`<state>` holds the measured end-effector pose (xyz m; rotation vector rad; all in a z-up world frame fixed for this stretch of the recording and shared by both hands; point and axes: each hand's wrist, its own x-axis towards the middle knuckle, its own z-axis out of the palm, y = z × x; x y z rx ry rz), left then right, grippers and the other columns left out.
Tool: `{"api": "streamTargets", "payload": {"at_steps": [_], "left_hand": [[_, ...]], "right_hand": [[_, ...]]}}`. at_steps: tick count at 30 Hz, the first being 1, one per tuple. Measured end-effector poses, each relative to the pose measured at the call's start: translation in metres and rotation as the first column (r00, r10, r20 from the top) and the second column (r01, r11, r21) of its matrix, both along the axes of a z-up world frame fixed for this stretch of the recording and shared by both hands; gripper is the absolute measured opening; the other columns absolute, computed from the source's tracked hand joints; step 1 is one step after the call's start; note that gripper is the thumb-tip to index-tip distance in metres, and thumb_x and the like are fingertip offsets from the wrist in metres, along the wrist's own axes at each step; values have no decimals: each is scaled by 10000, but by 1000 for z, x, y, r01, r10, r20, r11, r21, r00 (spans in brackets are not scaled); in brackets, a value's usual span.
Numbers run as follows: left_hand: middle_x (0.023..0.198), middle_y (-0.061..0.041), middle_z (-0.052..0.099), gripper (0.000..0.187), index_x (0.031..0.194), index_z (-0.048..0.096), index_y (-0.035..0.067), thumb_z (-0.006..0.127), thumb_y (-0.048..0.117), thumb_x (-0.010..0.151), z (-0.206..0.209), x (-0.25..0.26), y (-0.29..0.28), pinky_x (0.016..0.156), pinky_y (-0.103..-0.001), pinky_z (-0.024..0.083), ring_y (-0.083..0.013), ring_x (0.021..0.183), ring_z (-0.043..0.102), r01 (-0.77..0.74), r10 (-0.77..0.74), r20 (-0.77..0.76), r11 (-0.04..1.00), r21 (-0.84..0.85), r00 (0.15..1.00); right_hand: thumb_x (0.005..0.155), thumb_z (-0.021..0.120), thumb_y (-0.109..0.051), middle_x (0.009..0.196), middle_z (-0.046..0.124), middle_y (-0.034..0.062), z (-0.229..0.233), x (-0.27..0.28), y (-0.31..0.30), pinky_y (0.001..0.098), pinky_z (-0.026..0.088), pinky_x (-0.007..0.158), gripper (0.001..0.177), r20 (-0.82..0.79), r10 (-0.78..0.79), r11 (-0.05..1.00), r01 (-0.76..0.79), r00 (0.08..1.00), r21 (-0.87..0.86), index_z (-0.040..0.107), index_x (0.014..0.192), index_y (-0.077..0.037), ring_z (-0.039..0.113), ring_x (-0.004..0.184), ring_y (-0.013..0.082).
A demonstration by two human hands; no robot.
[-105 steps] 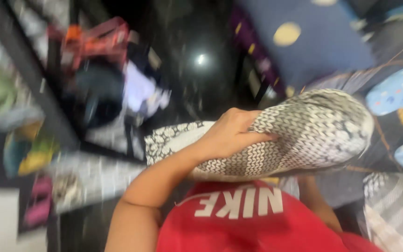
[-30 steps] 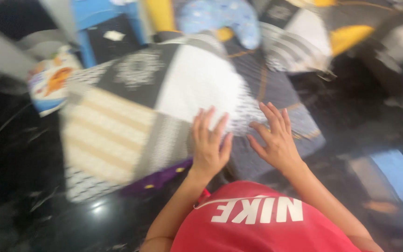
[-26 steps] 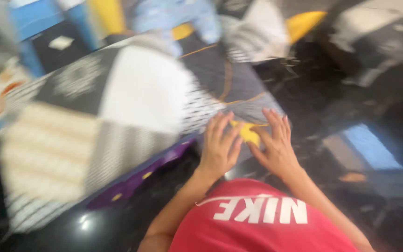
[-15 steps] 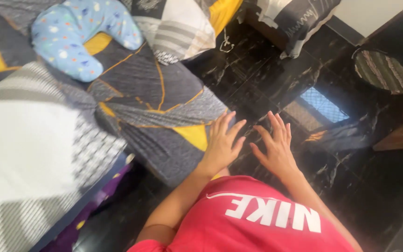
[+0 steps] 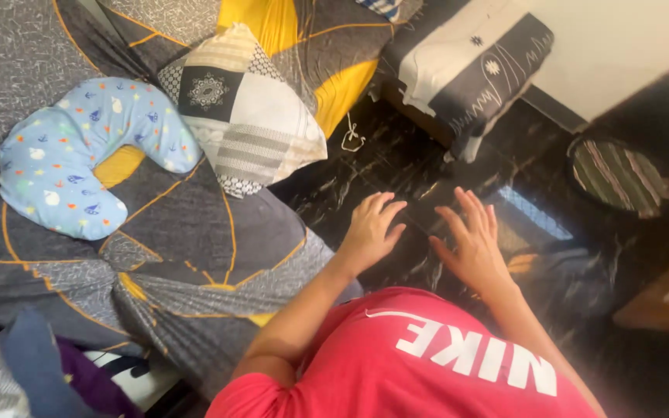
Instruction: The person organizes and tidies various items in a bedroom, including pillows, slippers, and personal belongings.
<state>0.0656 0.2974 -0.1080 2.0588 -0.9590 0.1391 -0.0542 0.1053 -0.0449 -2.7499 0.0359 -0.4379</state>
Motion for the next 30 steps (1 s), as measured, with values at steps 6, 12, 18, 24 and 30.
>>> {"api": "streamTargets", "payload": {"at_steps": [6,12,18,24,30], "left_hand": [[1326,-127,592,370,1228,663,113,749,215,883,8,75,-34,1080,-495,432,-356,1300,522,-70,70,60,997,10,996],[1335,-143,594,445,1315,629,104,723,180,886,-26,153,-60,1060,-502,447,-369,1282,530,-266,269,-29,962,67,963],[1390,-187,553,605,1460,487,97,698,177,899,-85,245,-98,1043,-545,420,-414,1274,501,-571,575,1,812,122,818],[1528,-223,419,717,1554,416,240,618,78,885,-112,315,-123,1131,-618,331,-467,1412,379,-754,785,-38,606,255,618],[1627,-214,288,803,1595,308,370,626,98,910,-190,373,-91,1143,-696,255,-470,1494,264,-789,885,-265,463,404,383]], "right_hand": [[824,726,-199,1595,376,180,-15,88,-68,622,214,1223,585,-29,-3,999,4,1000,45,560,1383,-148,319,1520,386],[793,701,-139,1589,392,186,-49,208,-154,620,227,1221,612,-89,90,996,-90,992,1,562,1389,-143,328,1523,379],[820,739,-214,1560,437,178,-100,354,-203,581,311,1186,557,-56,362,932,-359,931,58,574,1350,-164,387,1454,396],[742,822,-296,1524,417,217,-175,463,-171,621,305,1114,724,-175,602,798,-581,779,160,533,1395,-175,392,1418,434],[813,812,-355,1572,331,291,-266,551,-91,493,380,1140,819,-291,699,704,-555,654,444,434,1521,-194,364,1431,471]]}}
